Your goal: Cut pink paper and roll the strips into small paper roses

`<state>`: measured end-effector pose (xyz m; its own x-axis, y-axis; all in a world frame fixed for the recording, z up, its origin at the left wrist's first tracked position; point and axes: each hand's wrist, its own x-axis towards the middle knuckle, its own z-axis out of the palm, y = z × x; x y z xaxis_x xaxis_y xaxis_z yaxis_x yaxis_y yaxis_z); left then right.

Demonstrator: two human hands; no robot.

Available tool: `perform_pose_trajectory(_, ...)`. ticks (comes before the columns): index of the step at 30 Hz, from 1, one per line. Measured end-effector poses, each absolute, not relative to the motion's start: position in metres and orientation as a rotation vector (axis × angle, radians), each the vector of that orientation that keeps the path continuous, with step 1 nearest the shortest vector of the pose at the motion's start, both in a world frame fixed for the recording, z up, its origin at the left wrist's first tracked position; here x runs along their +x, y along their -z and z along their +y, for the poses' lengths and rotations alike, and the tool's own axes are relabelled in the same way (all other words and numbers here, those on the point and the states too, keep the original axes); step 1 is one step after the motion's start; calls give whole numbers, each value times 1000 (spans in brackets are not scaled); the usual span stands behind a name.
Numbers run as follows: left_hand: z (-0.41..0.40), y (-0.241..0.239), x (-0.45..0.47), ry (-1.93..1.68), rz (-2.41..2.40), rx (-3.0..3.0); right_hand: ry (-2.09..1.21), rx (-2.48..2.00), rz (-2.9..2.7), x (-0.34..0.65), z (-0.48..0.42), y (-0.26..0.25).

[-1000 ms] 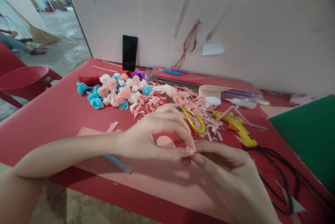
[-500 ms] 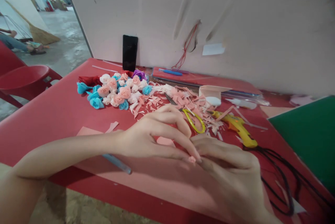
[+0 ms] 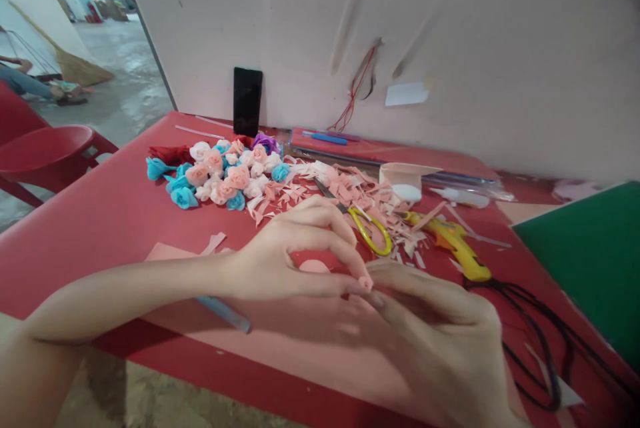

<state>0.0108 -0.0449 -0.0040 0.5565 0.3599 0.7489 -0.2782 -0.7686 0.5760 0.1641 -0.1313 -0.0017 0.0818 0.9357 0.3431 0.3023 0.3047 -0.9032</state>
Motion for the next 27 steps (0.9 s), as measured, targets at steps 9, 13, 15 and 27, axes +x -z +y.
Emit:
perform_pose_trajectory(9, -41, -3, 8, -1046, 42, 2197, -979, -1370, -1436, 166, -132, -10)
perform_pose_trajectory(13, -41, -6, 7, -964, 38, 2223, -1175, -1384, -1336, 168, -134, -10)
perform_pose_trajectory(15, -40, -7, 6, -921, 45, 2237, -1306, -1405, -1283, 170, -134, -10)
perform_pose_trajectory(27, -42, -2, 8, -966, 76, 2117, -1449, -1393, -1143, 167, -132, -10)
